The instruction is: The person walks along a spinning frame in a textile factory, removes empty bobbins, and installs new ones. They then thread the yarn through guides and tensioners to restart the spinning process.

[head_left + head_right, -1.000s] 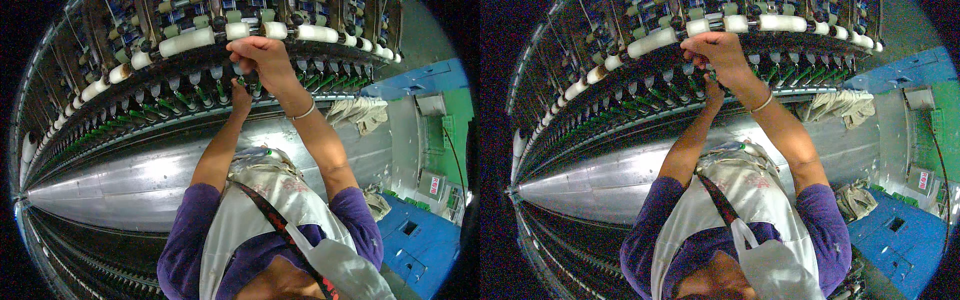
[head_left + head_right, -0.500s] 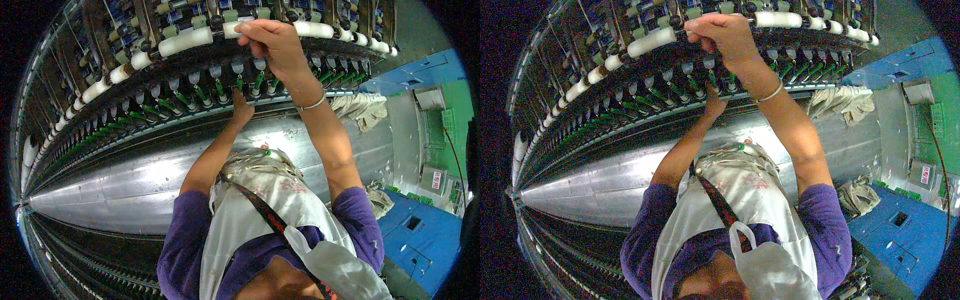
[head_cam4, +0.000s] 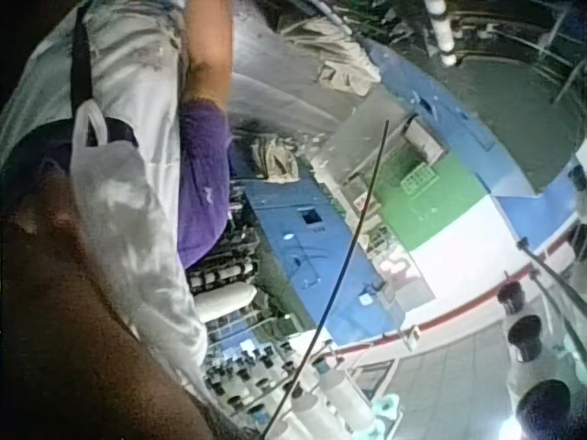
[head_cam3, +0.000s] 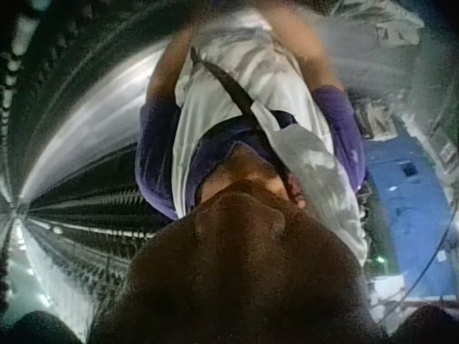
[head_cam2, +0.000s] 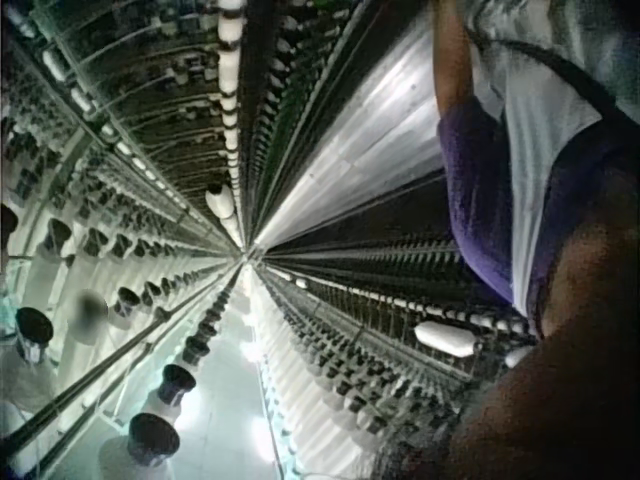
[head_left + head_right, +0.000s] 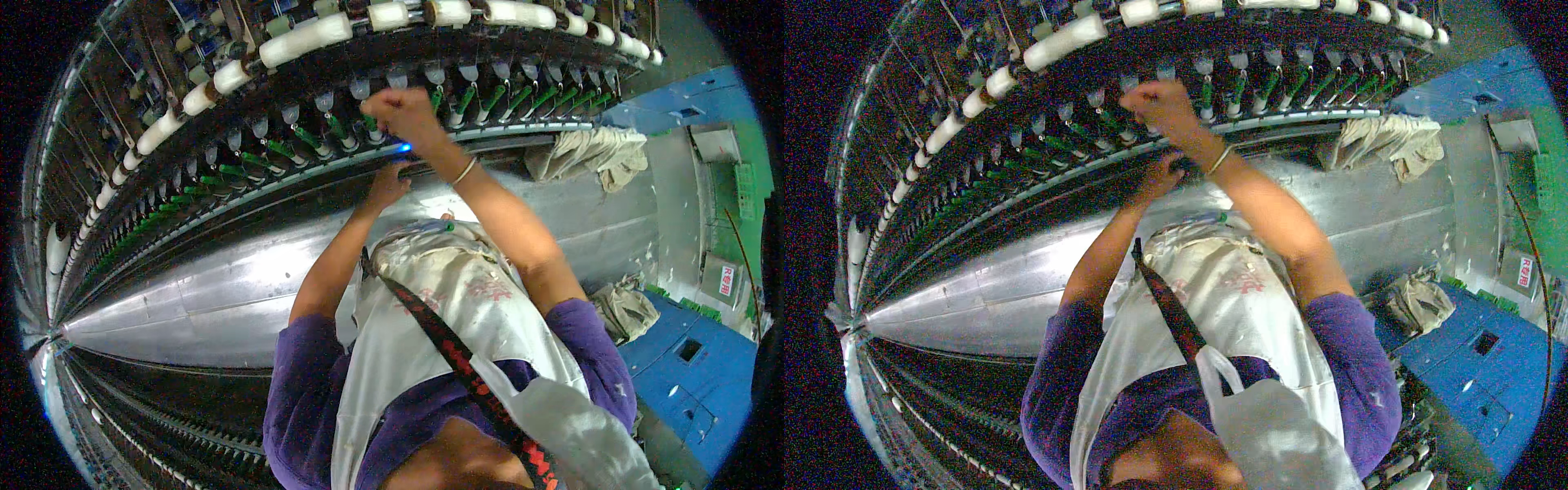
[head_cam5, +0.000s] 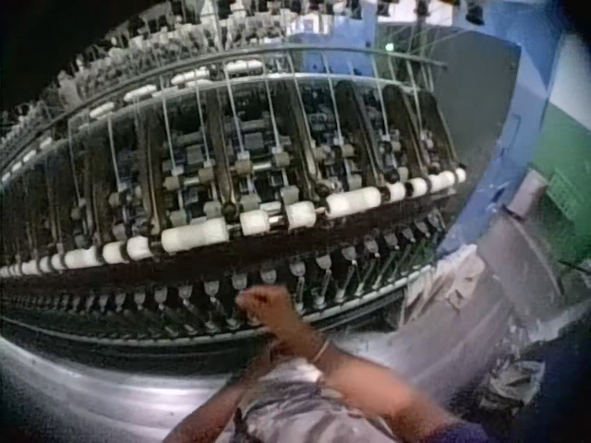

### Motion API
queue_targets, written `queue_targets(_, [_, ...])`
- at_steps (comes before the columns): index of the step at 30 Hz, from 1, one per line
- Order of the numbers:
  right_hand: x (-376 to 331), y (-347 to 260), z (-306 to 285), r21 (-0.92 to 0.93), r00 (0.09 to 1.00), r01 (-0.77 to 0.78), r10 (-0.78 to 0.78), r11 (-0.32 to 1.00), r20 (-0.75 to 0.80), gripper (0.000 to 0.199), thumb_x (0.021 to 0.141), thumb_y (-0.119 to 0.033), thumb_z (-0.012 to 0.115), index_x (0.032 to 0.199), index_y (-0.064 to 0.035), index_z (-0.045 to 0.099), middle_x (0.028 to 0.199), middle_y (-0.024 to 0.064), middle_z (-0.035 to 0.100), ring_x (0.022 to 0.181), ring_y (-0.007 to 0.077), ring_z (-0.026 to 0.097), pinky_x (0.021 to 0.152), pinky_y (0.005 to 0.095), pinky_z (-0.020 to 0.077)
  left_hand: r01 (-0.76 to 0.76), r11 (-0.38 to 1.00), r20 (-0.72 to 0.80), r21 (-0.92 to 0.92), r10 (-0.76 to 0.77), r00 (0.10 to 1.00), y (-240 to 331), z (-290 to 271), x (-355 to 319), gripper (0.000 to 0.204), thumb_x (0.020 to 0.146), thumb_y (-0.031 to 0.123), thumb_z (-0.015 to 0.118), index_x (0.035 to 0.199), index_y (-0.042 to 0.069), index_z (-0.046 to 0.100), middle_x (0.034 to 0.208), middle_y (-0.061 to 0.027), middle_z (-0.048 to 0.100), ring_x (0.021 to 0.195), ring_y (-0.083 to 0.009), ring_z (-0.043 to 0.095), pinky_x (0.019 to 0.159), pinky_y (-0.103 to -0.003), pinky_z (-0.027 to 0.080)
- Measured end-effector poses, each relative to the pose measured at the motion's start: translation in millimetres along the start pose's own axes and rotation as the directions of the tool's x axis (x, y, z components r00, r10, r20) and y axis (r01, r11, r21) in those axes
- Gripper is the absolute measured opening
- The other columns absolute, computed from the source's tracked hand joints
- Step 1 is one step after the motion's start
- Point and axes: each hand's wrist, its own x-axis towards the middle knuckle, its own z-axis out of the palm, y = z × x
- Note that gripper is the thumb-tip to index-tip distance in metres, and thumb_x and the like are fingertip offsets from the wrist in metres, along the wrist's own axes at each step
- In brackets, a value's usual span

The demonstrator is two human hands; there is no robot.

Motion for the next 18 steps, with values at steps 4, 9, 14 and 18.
queue_targets(4, [12.9, -76.9, -40.5, -0.797, 0.883, 0.391, -0.433, 0.460, 0.183, 0.011, 0.076, -0.023, 0.070, 0.082, -0.0147, 0.071, 0.073, 0.0025, 0.064, 0.060, 0.0132, 0.058, 0.054, 0.0313, 0.0478, -0.247, 0.964, -0.295, -0.102, 0.208, 0.933, 60.5, -34.2, 16.5, 0.037, 0.078, 0.005, 0.062, 0.114, 0.009, 0.058, 0.119, -0.0170, 0.056, 0.116, -0.0353, 0.049, 0.100, -0.046, 0.036])
queue_targets(9, [41.3, -152.4, -77.3, -0.984, 0.850, 0.156, -0.496, -0.085, 0.177, 0.011, 0.074, -0.004, 0.059, 0.082, 0.0033, 0.062, 0.085, 0.0193, 0.054, 0.084, 0.0316, 0.052, 0.073, 0.0446, 0.0466, -0.447, 0.890, -0.509, 0.090, 0.427, 0.747, 123.5, -77.1, 60.2, 0.037, 0.076, 0.001, 0.061, 0.112, 0.007, 0.058, 0.120, -0.0172, 0.056, 0.116, -0.0356, 0.048, 0.099, -0.043, 0.037])
queue_targets(14, [87.8, -200.5, -64.2, -0.930, 0.777, 0.302, -0.511, -0.210, 0.367, 0.012, 0.074, -0.002, 0.058, 0.064, 0.0032, 0.063, 0.090, 0.0209, 0.055, 0.095, 0.0337, 0.049, 0.088, 0.0475, 0.0412, -0.409, 0.911, -0.498, -0.051, 0.332, 0.801, 137.2, -65.8, 94.4, 0.061, 0.077, 0.007, 0.064, 0.132, 0.000, 0.039, 0.130, -0.0219, 0.045, 0.128, -0.0364, 0.036, 0.104, -0.044, 0.032])
queue_targets(18, [111.8, -199.4, -29.7, -0.944, 0.822, 0.124, -0.502, -0.305, 0.270, 0.011, 0.073, -0.016, 0.066, 0.081, -0.0119, 0.071, 0.085, 0.0063, 0.065, 0.096, 0.0262, 0.058, 0.080, 0.0397, 0.0499, -0.141, 0.990, -0.432, 0.028, 0.140, 0.891, 131.8, -72.4, 117.1, 0.073, 0.077, 0.013, 0.067, 0.136, -0.003, 0.028, 0.134, -0.0265, 0.037, 0.131, -0.0408, 0.027, 0.109, -0.045, 0.025])
